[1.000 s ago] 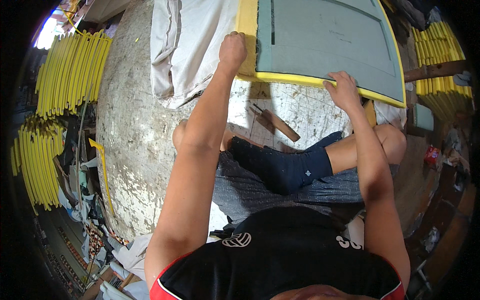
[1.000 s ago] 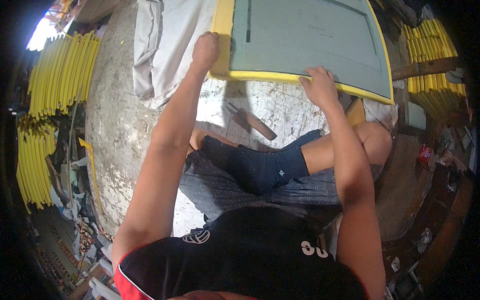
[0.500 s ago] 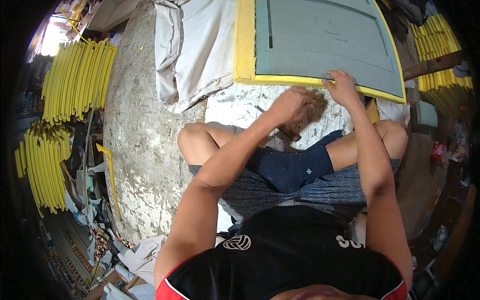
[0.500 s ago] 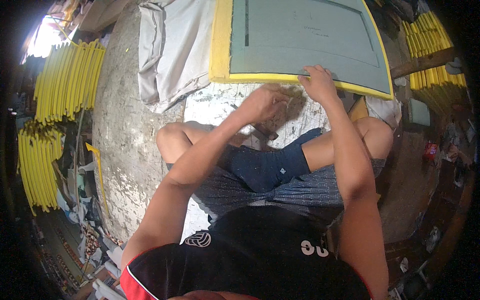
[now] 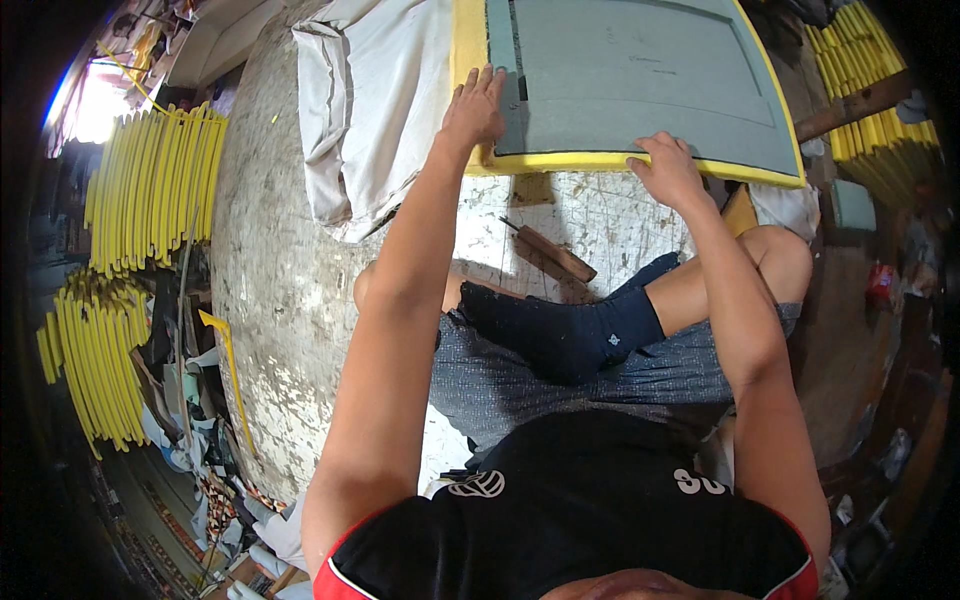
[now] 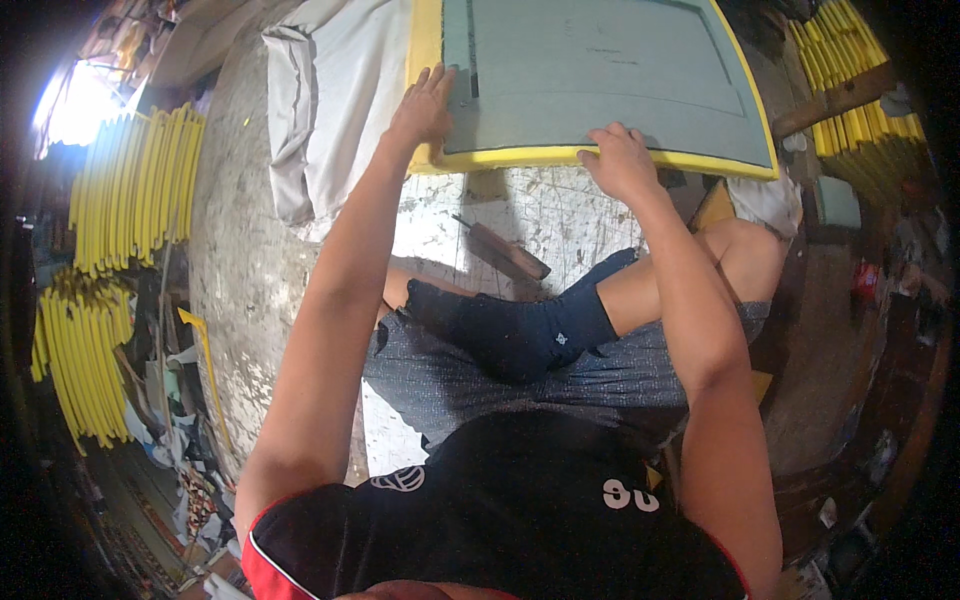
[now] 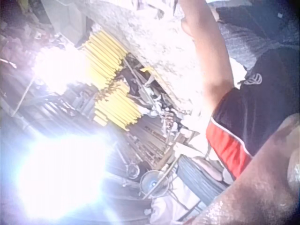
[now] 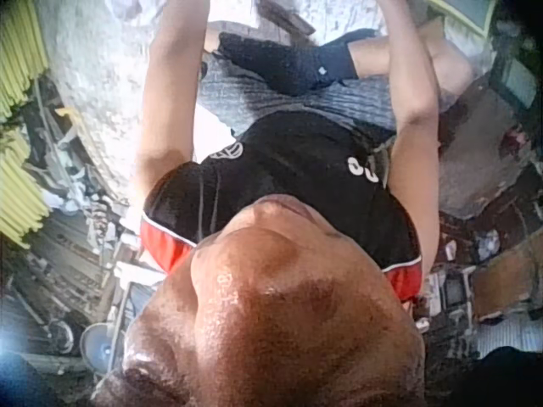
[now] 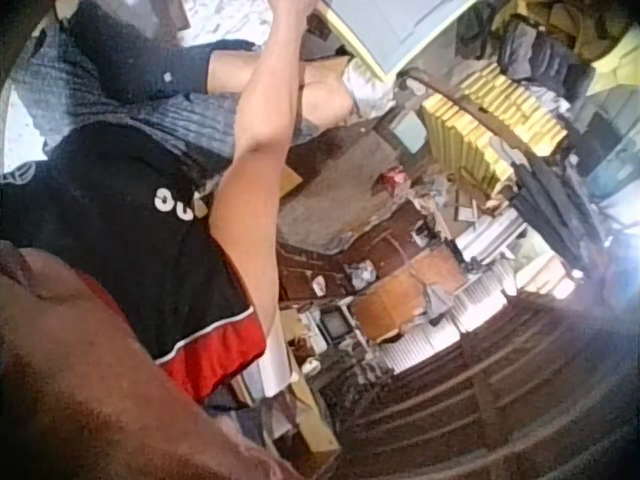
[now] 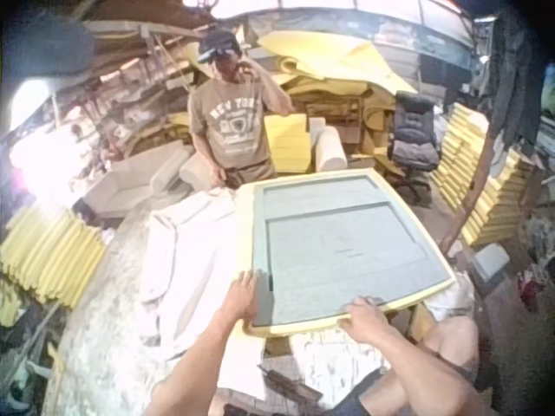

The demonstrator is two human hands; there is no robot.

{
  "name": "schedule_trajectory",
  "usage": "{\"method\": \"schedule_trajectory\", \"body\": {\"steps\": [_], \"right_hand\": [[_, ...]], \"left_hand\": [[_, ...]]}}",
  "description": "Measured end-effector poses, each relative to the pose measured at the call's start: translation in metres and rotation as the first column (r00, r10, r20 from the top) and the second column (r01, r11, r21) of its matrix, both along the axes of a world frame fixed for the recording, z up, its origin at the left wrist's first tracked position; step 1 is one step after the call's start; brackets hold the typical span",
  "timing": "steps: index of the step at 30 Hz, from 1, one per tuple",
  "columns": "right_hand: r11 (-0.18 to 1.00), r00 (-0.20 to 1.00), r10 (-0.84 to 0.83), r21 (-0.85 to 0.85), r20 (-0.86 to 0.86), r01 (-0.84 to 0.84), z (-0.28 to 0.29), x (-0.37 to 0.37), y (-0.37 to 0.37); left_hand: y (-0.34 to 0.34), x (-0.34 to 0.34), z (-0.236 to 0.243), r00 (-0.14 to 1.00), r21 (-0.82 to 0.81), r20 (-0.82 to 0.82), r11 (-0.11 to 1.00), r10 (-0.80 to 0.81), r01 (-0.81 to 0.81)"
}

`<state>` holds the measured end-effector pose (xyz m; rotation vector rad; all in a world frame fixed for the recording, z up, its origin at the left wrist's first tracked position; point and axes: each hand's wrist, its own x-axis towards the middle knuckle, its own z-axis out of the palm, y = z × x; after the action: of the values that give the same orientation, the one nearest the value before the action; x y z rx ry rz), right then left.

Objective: The person sits cross-legged on the floor and uses red-handled scissors to cut a piece of white fabric. They hold the fabric with one hand and cut along its edge with the other, then unfold and inspect the cut piece.

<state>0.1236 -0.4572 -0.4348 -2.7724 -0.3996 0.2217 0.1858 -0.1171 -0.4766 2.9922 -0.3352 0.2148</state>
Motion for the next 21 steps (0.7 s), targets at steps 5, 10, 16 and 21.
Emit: {"method": "schedule_trajectory", "body": {"steps": [5,10,16,21], "right_hand": [[1.0,1.0,0.004,0.005,0.003,-0.004,-0.007,0.001,-0.009],[1.0,0.999,0.0,-0.002,-0.055,-0.001,0.005,0.003,0.0],[1.0,0.999,0.006,-0.007,-0.052,-0.006,-0.001,0.003,-0.005],[0.999,0.998,-0.016,0.044,-0.061,0.019,0.005,-0.001,-0.003]], "left_hand": [[-0.006,0.006,0.01,0.972,0.045,-0.232,0.998,-0.029,0.04],[-0.002,-0.015,0.006,0.993,0.015,-0.108,0.998,-0.054,0.055],[-0.016,-0.012,0.017,0.991,0.139,-0.132,0.99,-0.009,0.028],[-0.013,-0.009,0.015,0.996,0.142,-0.083,0.989,-0.033,0.044]]}}
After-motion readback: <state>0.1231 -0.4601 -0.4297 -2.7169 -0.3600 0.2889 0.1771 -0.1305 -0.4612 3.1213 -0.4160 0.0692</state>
